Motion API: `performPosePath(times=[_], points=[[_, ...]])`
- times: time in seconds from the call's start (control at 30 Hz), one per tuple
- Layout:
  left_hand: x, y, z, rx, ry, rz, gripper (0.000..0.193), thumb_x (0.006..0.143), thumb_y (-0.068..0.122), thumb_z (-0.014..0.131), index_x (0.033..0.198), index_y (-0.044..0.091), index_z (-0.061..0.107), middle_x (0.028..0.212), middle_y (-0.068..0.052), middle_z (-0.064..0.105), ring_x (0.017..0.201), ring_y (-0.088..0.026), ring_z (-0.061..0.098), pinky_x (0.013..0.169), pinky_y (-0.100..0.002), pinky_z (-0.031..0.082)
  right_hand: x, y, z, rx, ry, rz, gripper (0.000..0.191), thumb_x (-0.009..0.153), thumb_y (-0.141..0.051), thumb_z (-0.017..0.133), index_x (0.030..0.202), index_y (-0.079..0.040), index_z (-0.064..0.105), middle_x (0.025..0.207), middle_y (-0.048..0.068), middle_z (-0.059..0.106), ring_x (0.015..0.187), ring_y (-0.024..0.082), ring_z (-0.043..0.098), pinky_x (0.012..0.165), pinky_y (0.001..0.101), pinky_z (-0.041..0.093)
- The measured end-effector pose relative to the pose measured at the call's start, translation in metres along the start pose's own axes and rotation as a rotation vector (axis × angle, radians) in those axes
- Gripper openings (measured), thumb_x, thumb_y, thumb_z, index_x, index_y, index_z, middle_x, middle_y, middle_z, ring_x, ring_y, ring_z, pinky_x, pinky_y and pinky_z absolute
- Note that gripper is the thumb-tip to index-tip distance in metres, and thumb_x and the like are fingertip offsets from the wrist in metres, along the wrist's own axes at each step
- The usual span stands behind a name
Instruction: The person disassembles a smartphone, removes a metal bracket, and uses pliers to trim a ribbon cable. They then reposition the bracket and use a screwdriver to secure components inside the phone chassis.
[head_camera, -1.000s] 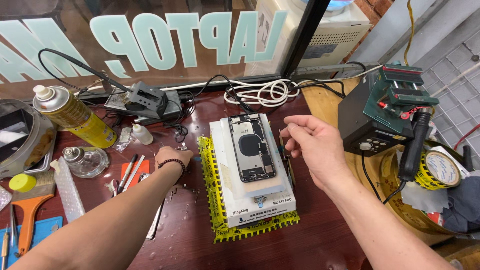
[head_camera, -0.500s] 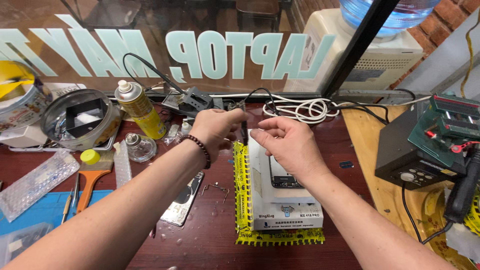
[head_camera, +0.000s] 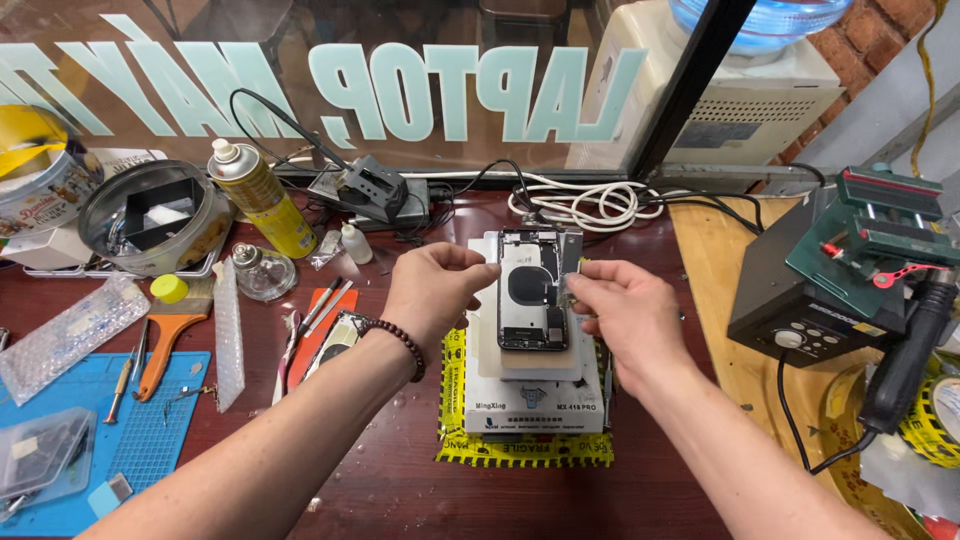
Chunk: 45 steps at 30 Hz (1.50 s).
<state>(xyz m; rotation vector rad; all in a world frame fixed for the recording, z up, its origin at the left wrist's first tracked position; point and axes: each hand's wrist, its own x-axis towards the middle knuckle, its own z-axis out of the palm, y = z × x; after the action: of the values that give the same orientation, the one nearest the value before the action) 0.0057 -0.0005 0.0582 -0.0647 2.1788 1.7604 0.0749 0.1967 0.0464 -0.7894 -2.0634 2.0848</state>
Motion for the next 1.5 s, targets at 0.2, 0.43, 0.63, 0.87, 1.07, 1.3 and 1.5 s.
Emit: performPosePath(times=[0.2,0.43,0.63,0.87,1.07,1.3,1.5], points=[[0.031,-0.019,0.010,0.061,0.019,-0.027,0.025,0.081,0.014,0.079,0.103,0.004,0.073,0.086,-0.004,0.075,0.066,-0.012,0.069,0.052,-0.028,0.055,0.016,0.015,-0.028,0.153,0.021,0.088,0.020,0.092,-0.011,0.071,0.109,-0.003,0.069,0.089,0.002,0.069,0.074,0.011,0.062,0.063,0.0260,0.051],[0.049,-0.030,0.026,0.302,-0.013,0.207,0.031,0.078,0.018,0.079,0.106,0.004,0.075,0.088,-0.008,0.078,0.073,-0.014,0.073,0.067,-0.030,0.059,0.013,0.018,-0.050,0.159,0.080,0.175,0.018,0.094,-0.011,0.069,0.110,-0.003,0.067,0.090,0.003,0.068,0.075,0.012,0.061,0.065,0.0271,0.052],[0.054,-0.034,0.034,0.329,-0.041,0.273,0.031,0.076,0.021,0.079,0.103,0.005,0.077,0.089,-0.009,0.079,0.077,-0.015,0.075,0.073,-0.031,0.059,0.008,0.022,-0.041,0.083,0.061,0.132,0.021,0.092,-0.009,0.070,0.111,0.000,0.068,0.089,0.003,0.070,0.074,0.011,0.062,0.065,0.0264,0.054],[0.064,-0.036,0.031,0.131,-0.058,0.090,0.027,0.084,0.014,0.070,0.108,0.002,0.073,0.081,-0.005,0.073,0.062,-0.012,0.066,0.053,-0.030,0.056,0.014,0.026,-0.021,-0.072,0.038,0.133,0.016,0.091,-0.009,0.072,0.105,-0.001,0.072,0.083,0.003,0.072,0.069,0.009,0.062,0.060,0.0253,0.051],[0.064,-0.034,0.028,0.139,-0.062,0.054,0.025,0.085,0.012,0.071,0.107,0.003,0.073,0.081,-0.004,0.073,0.061,-0.011,0.066,0.051,-0.028,0.055,0.014,0.022,-0.016,-0.102,0.058,0.123,0.016,0.091,-0.010,0.073,0.105,-0.002,0.073,0.083,0.002,0.071,0.069,0.009,0.061,0.058,0.0247,0.050],[0.061,-0.033,0.030,0.119,-0.072,0.002,0.025,0.086,0.014,0.073,0.109,0.005,0.073,0.083,-0.002,0.073,0.061,-0.010,0.067,0.052,-0.028,0.056,0.006,0.015,-0.009,-0.273,0.113,0.158,0.020,0.089,-0.012,0.074,0.108,-0.005,0.077,0.086,0.001,0.074,0.072,0.008,0.064,0.059,0.0245,0.050],[0.071,-0.033,0.034,0.176,-0.062,0.074,0.028,0.085,0.013,0.072,0.111,0.005,0.072,0.086,-0.004,0.075,0.065,-0.011,0.069,0.053,-0.029,0.057,0.007,0.017,-0.008,-0.219,0.112,0.119,0.022,0.088,-0.012,0.075,0.108,-0.004,0.076,0.088,0.002,0.075,0.072,0.009,0.064,0.059,0.0244,0.050]])
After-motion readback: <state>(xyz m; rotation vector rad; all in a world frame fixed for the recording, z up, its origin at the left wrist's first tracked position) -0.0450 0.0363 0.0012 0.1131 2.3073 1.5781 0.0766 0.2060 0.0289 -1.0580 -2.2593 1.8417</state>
